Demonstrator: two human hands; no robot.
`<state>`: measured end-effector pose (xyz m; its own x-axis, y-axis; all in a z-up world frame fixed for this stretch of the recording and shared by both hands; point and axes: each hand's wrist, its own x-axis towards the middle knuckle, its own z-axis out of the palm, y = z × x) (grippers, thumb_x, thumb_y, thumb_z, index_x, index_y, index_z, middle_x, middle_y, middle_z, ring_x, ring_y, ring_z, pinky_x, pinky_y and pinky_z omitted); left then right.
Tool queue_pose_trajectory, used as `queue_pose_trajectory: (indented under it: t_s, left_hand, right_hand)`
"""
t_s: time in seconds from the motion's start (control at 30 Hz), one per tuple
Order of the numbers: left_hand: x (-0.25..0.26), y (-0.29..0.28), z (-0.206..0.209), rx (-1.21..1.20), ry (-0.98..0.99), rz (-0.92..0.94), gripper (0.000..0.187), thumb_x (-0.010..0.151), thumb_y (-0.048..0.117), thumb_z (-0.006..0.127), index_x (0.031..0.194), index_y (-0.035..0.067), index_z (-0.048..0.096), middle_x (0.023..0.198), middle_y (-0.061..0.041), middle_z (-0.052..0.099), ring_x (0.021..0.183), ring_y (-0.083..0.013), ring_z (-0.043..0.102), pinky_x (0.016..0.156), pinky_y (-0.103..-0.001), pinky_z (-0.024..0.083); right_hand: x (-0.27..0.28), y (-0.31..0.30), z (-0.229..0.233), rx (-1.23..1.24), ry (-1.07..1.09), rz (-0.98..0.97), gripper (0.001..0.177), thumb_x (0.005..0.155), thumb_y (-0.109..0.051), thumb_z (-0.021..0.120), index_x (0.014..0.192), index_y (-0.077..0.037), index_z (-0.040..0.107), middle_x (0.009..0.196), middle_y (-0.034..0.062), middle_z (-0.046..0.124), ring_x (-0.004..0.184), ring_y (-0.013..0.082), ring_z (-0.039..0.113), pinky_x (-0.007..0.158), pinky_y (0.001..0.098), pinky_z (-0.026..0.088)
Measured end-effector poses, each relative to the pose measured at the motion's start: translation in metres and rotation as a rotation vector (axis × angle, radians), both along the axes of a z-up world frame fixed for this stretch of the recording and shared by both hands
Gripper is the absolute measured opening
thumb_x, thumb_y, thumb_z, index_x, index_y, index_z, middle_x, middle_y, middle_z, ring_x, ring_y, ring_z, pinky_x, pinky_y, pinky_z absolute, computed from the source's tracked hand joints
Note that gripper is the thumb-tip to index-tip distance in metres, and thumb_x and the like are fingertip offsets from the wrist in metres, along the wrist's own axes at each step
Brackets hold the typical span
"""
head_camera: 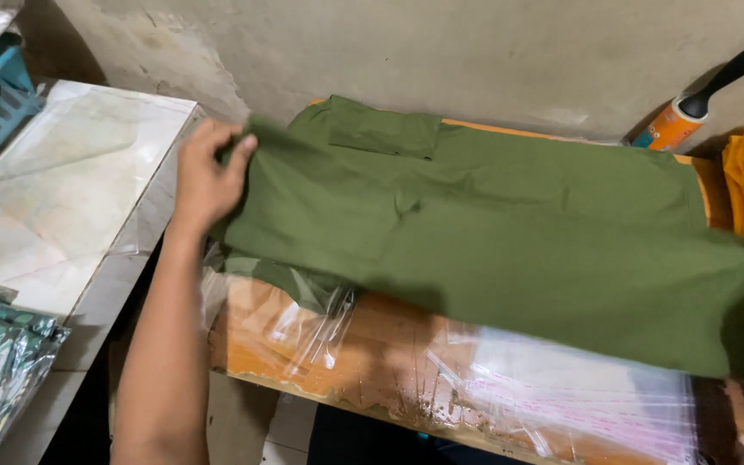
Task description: Folding t-shirts and placing them into plastic packaging bags for storage or shipping.
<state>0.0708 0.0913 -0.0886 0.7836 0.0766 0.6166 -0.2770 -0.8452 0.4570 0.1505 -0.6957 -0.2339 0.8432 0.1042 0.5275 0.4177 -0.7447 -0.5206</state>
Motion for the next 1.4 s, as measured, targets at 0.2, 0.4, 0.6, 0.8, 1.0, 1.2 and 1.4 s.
queue_pose_trajectory:
  t_s: [0.2, 0.4, 0.6, 0.8, 1.0, 1.2, 1.4]
  left_hand:
    - [0.051, 0.018, -0.016, -0.141, 0.222, 0.131, 0.029, 0.105, 0.033, 0.060, 0.126, 0.014, 0.065, 0.104, -0.008, 0.071, 0.089, -0.0216, 0.062, 0.081, -0.038, 0.050]
    - [-0.022, 0.040, -0.029, -0.157, 0.951, 0.414, 0.056, 0.095, 0.053, 0.058, 0.130, 0.011, 0.071, 0.136, -0.016, 0.067, 0.124, -0.0352, 0.063, 0.104, -0.044, 0.047]
    - [-0.076, 0.039, -0.028, -0.436, 0.744, 0.430, 0.018, 0.099, 0.022, 0.069, 0.105, 0.007, 0.079, 0.102, -0.004, 0.077, 0.094, -0.0149, 0.066, 0.083, -0.033, 0.050]
    - [-0.079, 0.043, -0.032, -0.587, 0.404, 0.328, 0.012, 0.103, 0.022, 0.069, 0.109, 0.013, 0.074, 0.112, 0.001, 0.072, 0.107, -0.0140, 0.063, 0.101, -0.031, 0.047]
    - [-0.113, 0.053, -0.025, -0.477, 0.435, 0.399, 0.009, 0.104, 0.014, 0.065, 0.104, 0.008, 0.072, 0.120, -0.005, 0.067, 0.111, -0.0213, 0.061, 0.100, -0.035, 0.046]
    - [-0.133, 0.066, -0.060, -0.394, 0.617, 0.361, 0.015, 0.104, 0.018, 0.064, 0.097, 0.006, 0.071, 0.121, -0.005, 0.065, 0.112, -0.0221, 0.060, 0.101, -0.035, 0.042]
    - [-0.125, 0.053, -0.063, -0.386, 0.511, 0.397, 0.020, 0.104, 0.025, 0.069, 0.107, 0.007, 0.076, 0.125, -0.006, 0.066, 0.117, -0.0220, 0.062, 0.104, -0.036, 0.045]
  right_hand:
    - [0.061, 0.019, -0.010, -0.001, 0.005, -0.219, 0.031, 0.131, -0.020, 0.063, 0.136, 0.010, 0.055, 0.120, 0.0335, 0.065, 0.109, 0.0478, 0.063, 0.097, 0.0510, 0.046]
    - [-0.018, 0.070, 0.030, -0.136, 0.507, -0.434, 0.079, 0.100, -0.051, 0.068, 0.155, 0.003, 0.048, 0.139, 0.0395, 0.060, 0.123, 0.0553, 0.056, 0.100, 0.0568, 0.041]
    - [-0.050, 0.016, -0.043, 0.141, 0.351, -0.208, 0.055, 0.111, -0.008, 0.060, 0.156, 0.014, 0.038, 0.144, 0.0424, 0.048, 0.129, 0.0528, 0.047, 0.106, 0.0561, 0.037]
    - [-0.055, 0.005, -0.035, 0.427, 0.217, -0.102, 0.037, 0.123, -0.005, 0.039, 0.160, 0.000, 0.038, 0.148, 0.0263, 0.047, 0.137, 0.0374, 0.045, 0.114, 0.0490, 0.036]
    - [-0.082, 0.043, 0.015, 0.298, 0.207, -0.279, 0.034, 0.123, -0.011, 0.034, 0.155, -0.007, 0.046, 0.148, 0.0255, 0.047, 0.131, 0.0391, 0.045, 0.107, 0.0496, 0.036]
    - [-0.106, 0.035, -0.006, 0.460, 0.207, -0.309, 0.033, 0.124, -0.008, 0.043, 0.158, -0.009, 0.045, 0.129, 0.0261, 0.058, 0.114, 0.0292, 0.057, 0.097, 0.0369, 0.044]
    - [-0.115, 0.035, -0.007, 0.156, 0.161, -0.339, 0.029, 0.117, -0.003, 0.053, 0.143, 0.006, 0.065, 0.135, 0.0205, 0.066, 0.120, 0.0317, 0.062, 0.103, 0.0399, 0.046]
